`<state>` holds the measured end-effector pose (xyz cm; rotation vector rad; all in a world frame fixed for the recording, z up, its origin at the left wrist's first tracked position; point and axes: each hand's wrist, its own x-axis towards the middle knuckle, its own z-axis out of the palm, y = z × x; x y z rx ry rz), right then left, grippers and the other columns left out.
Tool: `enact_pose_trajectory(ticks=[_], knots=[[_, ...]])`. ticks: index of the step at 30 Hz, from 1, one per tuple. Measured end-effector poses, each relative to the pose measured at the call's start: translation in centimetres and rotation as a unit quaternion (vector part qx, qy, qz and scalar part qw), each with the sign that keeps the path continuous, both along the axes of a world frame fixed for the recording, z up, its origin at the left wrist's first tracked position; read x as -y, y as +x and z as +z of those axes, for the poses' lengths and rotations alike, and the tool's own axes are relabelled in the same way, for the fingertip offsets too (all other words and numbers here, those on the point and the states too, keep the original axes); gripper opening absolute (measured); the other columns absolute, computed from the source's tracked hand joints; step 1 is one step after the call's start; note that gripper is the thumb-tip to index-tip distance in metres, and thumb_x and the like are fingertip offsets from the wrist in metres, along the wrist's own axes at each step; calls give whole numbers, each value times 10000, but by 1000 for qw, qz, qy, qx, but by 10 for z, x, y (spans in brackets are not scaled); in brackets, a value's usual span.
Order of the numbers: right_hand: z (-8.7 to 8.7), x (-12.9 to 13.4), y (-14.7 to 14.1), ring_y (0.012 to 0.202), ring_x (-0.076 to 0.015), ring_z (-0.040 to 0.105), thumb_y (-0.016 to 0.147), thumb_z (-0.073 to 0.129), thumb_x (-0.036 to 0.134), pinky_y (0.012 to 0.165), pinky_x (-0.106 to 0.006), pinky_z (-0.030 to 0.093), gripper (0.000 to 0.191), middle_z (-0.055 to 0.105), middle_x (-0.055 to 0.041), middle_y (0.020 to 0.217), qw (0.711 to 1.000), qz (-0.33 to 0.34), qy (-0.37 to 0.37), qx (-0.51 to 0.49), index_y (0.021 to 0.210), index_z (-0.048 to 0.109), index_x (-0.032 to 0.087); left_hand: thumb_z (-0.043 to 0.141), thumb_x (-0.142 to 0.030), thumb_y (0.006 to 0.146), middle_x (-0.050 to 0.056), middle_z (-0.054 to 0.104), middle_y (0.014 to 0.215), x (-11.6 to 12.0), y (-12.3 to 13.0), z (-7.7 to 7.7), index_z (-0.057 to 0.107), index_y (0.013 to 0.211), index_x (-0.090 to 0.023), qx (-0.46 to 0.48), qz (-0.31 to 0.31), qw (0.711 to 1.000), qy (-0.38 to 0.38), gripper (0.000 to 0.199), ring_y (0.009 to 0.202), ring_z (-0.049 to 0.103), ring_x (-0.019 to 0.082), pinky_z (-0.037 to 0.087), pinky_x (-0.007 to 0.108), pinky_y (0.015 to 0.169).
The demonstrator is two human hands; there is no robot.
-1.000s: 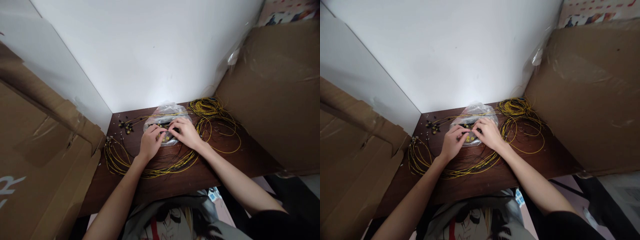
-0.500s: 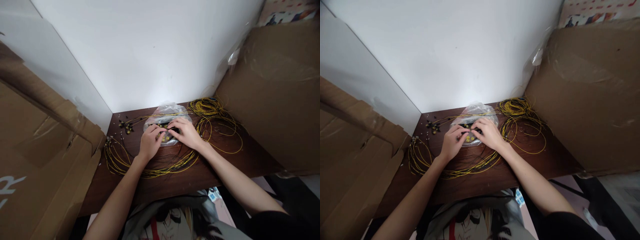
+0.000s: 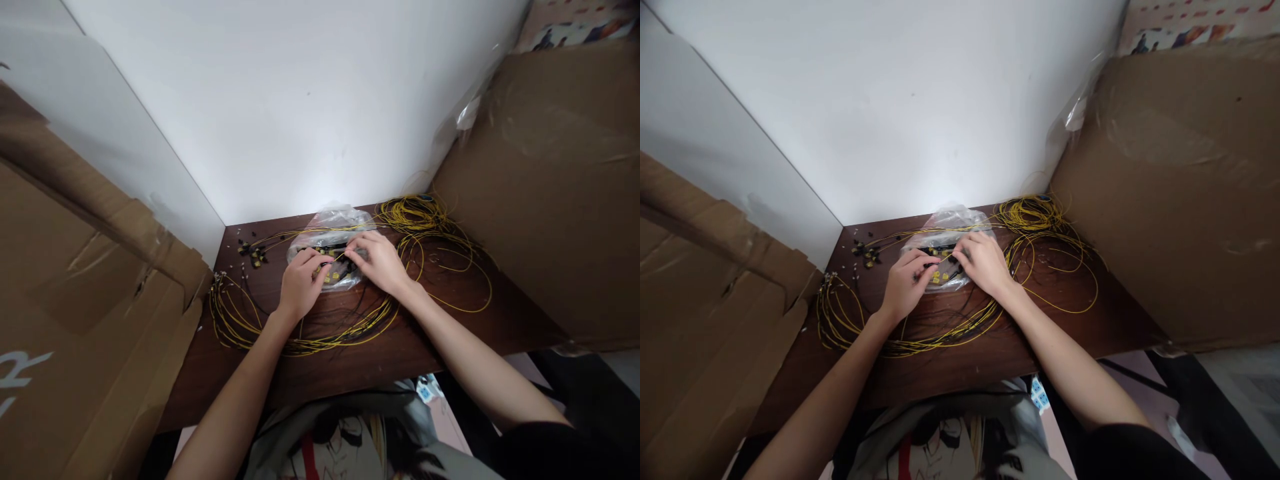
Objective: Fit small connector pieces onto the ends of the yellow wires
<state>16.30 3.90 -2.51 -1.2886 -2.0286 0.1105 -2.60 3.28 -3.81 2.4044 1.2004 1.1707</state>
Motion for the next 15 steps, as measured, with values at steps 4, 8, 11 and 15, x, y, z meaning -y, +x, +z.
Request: enact_pose_trajectory(ticks=[4, 8, 11, 15], knots=[[0, 1, 0, 892, -217, 540, 838, 540, 222, 806, -357, 416, 91, 628, -50, 902, 1000, 18, 6, -13, 824, 624, 189, 507, -185, 850, 50, 596, 862, 0, -1, 1, 653, 921, -184, 0, 1, 1000, 1, 162, 821, 539, 160, 431, 275, 727], [-1, 2, -4, 914, -210, 540, 843, 539, 229, 814, -352, 412, 123, 627, -51, 936, 997, 74, 11, -14, 919, 629, 193, 509, -187, 849, 49, 596, 861, -1, 0, 0, 654, 914, -187, -1, 0, 1000, 4, 159, 823, 541, 163, 433, 282, 728], [-2, 3, -7, 907, -204, 540, 844, 545, 236, 809, -348, 409, 114, 626, -51, 939, 995, 100, 8, -1, 893, 638, 190, 511, -187, 849, 50, 598, 862, -1, 0, -1, 651, 926, -181, 0, -1, 1000, 7, 160, 823, 542, 162, 435, 283, 727], [-3, 2, -7, 889, -199, 541, 847, 543, 242, 795, -339, 413, 114, 625, -49, 933, 996, 94, 7, 2, 841, 641, 184, 508, -186, 852, 52, 598, 865, 0, 0, 0, 651, 932, -177, -1, -4, 1000, 7, 164, 828, 540, 162, 435, 280, 726]])
